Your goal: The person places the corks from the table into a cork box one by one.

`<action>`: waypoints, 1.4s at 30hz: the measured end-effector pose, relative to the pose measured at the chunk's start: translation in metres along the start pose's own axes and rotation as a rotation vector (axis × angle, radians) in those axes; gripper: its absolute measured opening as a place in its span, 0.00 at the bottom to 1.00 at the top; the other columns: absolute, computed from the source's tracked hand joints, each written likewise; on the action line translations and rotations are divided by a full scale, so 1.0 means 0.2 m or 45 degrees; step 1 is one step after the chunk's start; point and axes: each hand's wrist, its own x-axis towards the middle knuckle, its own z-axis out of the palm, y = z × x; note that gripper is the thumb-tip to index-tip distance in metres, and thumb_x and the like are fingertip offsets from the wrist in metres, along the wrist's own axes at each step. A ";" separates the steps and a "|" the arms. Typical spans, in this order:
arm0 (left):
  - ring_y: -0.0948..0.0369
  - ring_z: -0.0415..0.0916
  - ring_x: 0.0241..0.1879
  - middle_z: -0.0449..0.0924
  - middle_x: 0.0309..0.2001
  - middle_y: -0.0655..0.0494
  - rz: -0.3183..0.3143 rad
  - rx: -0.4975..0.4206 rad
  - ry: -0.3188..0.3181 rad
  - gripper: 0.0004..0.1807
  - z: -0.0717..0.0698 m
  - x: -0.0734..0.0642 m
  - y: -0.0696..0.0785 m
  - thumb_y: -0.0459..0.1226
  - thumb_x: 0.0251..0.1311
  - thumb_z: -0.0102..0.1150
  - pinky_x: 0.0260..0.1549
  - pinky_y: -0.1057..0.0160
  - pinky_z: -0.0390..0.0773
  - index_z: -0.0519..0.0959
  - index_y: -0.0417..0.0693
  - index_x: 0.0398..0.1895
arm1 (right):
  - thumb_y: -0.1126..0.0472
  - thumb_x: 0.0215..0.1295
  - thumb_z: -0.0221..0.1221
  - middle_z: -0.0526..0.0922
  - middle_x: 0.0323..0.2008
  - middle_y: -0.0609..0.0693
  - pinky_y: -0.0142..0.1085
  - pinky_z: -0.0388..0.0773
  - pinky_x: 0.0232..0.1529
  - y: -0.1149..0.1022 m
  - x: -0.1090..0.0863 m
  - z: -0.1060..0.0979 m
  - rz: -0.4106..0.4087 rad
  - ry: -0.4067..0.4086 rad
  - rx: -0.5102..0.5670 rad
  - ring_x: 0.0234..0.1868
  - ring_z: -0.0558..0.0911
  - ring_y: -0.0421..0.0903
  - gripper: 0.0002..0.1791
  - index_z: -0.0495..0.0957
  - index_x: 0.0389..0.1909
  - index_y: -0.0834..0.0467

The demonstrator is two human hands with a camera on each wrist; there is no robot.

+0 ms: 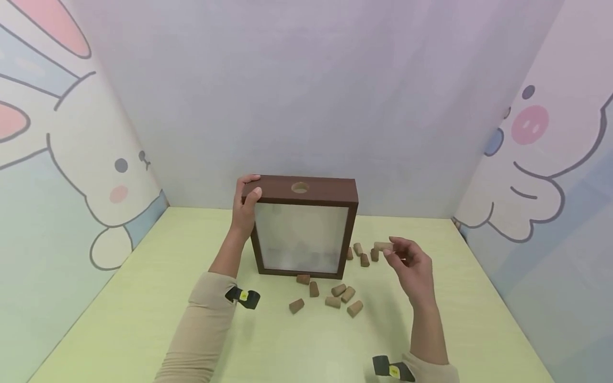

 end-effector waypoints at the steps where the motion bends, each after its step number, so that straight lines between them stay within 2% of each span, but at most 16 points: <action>1: 0.53 0.54 0.63 0.59 0.62 0.39 -0.003 0.003 0.000 0.24 0.00 0.00 0.00 0.40 0.59 0.44 0.56 0.45 0.54 0.64 0.35 0.56 | 0.71 0.59 0.59 0.78 0.33 0.46 0.24 0.71 0.35 -0.01 0.00 0.01 0.002 0.021 0.035 0.33 0.75 0.38 0.16 0.74 0.49 0.71; 7: 0.53 0.55 0.62 0.59 0.62 0.39 0.005 -0.006 0.009 0.24 0.01 0.00 -0.01 0.41 0.60 0.45 0.55 0.45 0.55 0.64 0.35 0.56 | 0.75 0.58 0.58 0.78 0.31 0.49 0.25 0.71 0.33 -0.11 0.02 0.02 0.002 0.200 0.290 0.30 0.76 0.40 0.15 0.74 0.47 0.74; 10: 0.55 0.55 0.62 0.60 0.61 0.43 0.001 -0.037 0.008 0.24 0.01 0.00 -0.06 0.42 0.59 0.46 0.55 0.45 0.55 0.65 0.37 0.56 | 0.76 0.57 0.57 0.78 0.31 0.50 0.26 0.72 0.31 -0.15 0.03 0.01 0.014 0.287 0.437 0.29 0.75 0.42 0.14 0.76 0.46 0.72; 15: 0.60 0.55 0.62 0.61 0.61 0.53 -0.031 -0.031 0.043 0.27 -0.01 0.03 -0.18 0.51 0.56 0.48 0.55 0.46 0.54 0.67 0.47 0.55 | 0.78 0.57 0.56 0.75 0.33 0.53 0.29 0.73 0.29 -0.20 0.10 0.03 0.070 0.297 0.758 0.29 0.77 0.44 0.15 0.77 0.46 0.69; 18: 0.61 0.54 0.63 0.60 0.62 0.49 -0.032 -0.026 0.047 0.28 -0.03 0.04 -0.19 0.53 0.55 0.48 0.55 0.44 0.53 0.66 0.48 0.56 | 0.79 0.56 0.56 0.73 0.34 0.54 0.30 0.73 0.28 -0.22 0.16 0.07 0.083 0.290 0.871 0.29 0.78 0.45 0.14 0.78 0.44 0.68; 22: 0.60 0.54 0.62 0.59 0.63 0.46 -0.015 -0.040 0.041 0.27 -0.03 0.04 -0.20 0.51 0.56 0.48 0.55 0.44 0.53 0.66 0.47 0.56 | 0.78 0.56 0.58 0.71 0.36 0.55 0.31 0.73 0.29 -0.27 0.23 0.10 0.080 0.269 0.922 0.30 0.77 0.46 0.12 0.77 0.42 0.67; 25: 0.60 0.53 0.63 0.59 0.63 0.49 -0.013 -0.049 0.033 0.26 -0.03 0.04 -0.21 0.48 0.58 0.48 0.55 0.44 0.53 0.66 0.46 0.57 | 0.78 0.56 0.58 0.71 0.37 0.56 0.31 0.73 0.29 -0.30 0.27 0.12 0.060 0.233 0.960 0.30 0.77 0.47 0.12 0.77 0.41 0.67; 29: 0.57 0.53 0.63 0.59 0.63 0.47 -0.011 -0.048 0.020 0.25 -0.02 0.03 -0.20 0.44 0.59 0.47 0.56 0.45 0.54 0.65 0.43 0.58 | 0.78 0.56 0.57 0.71 0.36 0.56 0.32 0.73 0.29 -0.33 0.30 0.15 0.028 0.192 0.980 0.30 0.77 0.47 0.11 0.76 0.41 0.67; 37: 0.53 0.54 0.63 0.58 0.62 0.37 0.008 -0.048 0.016 0.24 0.00 0.01 -0.03 0.40 0.59 0.44 0.56 0.45 0.53 0.63 0.33 0.56 | 0.77 0.57 0.57 0.70 0.36 0.56 0.33 0.73 0.31 -0.39 0.35 0.21 -0.051 0.075 0.990 0.32 0.75 0.47 0.11 0.75 0.41 0.67; 42: 0.53 0.54 0.63 0.57 0.61 0.35 0.014 -0.066 0.022 0.24 0.01 0.01 -0.03 0.40 0.58 0.45 0.56 0.45 0.53 0.63 0.33 0.55 | 0.77 0.57 0.56 0.71 0.35 0.56 0.33 0.73 0.32 -0.44 0.38 0.24 -0.094 0.032 0.986 0.32 0.76 0.48 0.11 0.76 0.41 0.68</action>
